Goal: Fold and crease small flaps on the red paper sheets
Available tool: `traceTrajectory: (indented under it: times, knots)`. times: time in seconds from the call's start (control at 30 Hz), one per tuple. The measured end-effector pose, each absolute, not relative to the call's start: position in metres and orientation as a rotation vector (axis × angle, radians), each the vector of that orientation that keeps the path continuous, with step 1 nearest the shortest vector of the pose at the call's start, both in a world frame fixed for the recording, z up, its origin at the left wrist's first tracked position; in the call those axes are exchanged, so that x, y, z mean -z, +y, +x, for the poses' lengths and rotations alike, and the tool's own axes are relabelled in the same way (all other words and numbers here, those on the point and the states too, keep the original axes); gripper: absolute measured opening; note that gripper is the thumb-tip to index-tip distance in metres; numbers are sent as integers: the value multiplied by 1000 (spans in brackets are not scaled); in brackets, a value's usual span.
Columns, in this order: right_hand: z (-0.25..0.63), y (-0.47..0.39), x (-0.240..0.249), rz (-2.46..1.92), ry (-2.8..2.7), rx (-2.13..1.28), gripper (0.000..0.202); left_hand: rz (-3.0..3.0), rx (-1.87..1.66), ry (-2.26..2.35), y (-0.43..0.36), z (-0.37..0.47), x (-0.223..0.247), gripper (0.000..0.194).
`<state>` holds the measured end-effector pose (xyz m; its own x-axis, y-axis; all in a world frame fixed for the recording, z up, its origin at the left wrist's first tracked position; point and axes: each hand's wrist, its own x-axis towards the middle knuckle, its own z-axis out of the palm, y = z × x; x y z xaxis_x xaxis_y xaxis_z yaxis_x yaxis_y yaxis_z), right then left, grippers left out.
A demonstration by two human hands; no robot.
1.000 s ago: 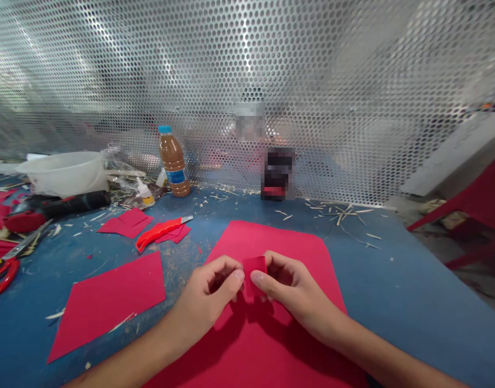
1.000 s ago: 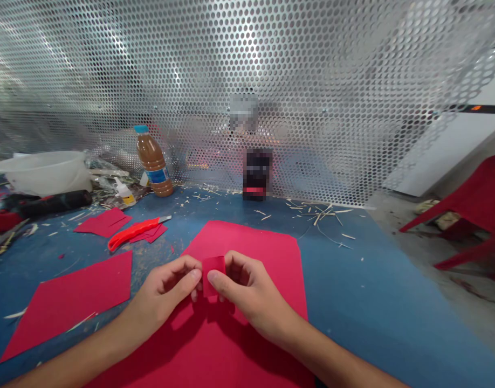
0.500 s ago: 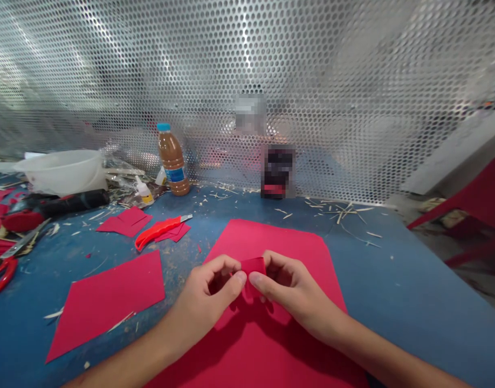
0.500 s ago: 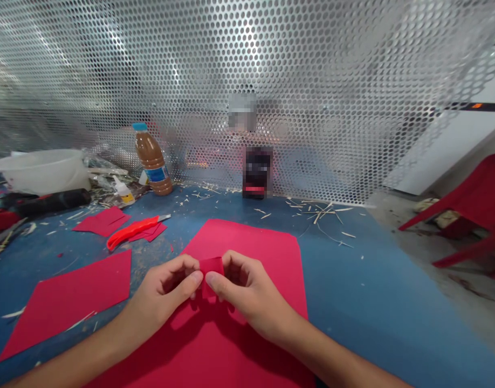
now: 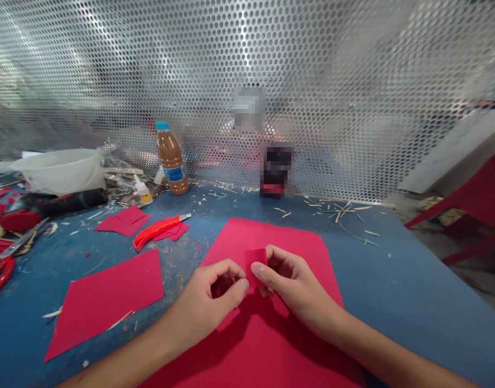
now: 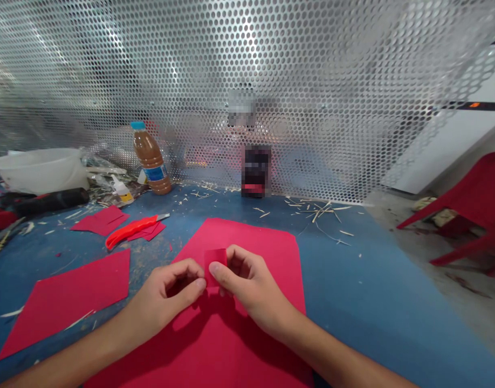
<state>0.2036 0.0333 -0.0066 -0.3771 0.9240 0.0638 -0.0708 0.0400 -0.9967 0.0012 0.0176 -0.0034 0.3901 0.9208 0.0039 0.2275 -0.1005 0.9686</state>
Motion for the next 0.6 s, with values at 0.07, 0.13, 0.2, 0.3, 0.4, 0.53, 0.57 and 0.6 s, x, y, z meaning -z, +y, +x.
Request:
traceTrajectory:
  times: [0.07, 0.13, 0.2, 0.3, 0.4, 0.53, 0.57, 0.6]
  knots:
    - [204, 33, 6, -919, -1478, -1466, 39, 1582, -823, 1056, 18, 2, 6, 21]
    - [204, 32, 5, -921, -1486, -1464, 38, 1574, -825, 1064, 19, 1, 6, 20]
    - [204, 32, 5, -917, -1481, -1467, 38, 1577, -823, 1059, 19, 0, 5, 20]
    - [203, 32, 4, -914, -1473, -1468, 38, 1574, -833, 1047, 19, -2, 2, 24]
    - [204, 33, 5, -923, -1476, -1465, 39, 1569, -839, 1070, 19, -4, 0, 27]
    - [204, 33, 6, -926, -1475, -1471, 39, 1561, -828, 1048, 19, -3, 1, 26]
    - [204, 33, 6, -920, -1476, -1473, 38, 1562, -824, 1038, 19, -3, 1, 26]
    - [204, 33, 6, -913, -1477, -1474, 38, 1564, -819, 1030, 19, -3, 2, 26]
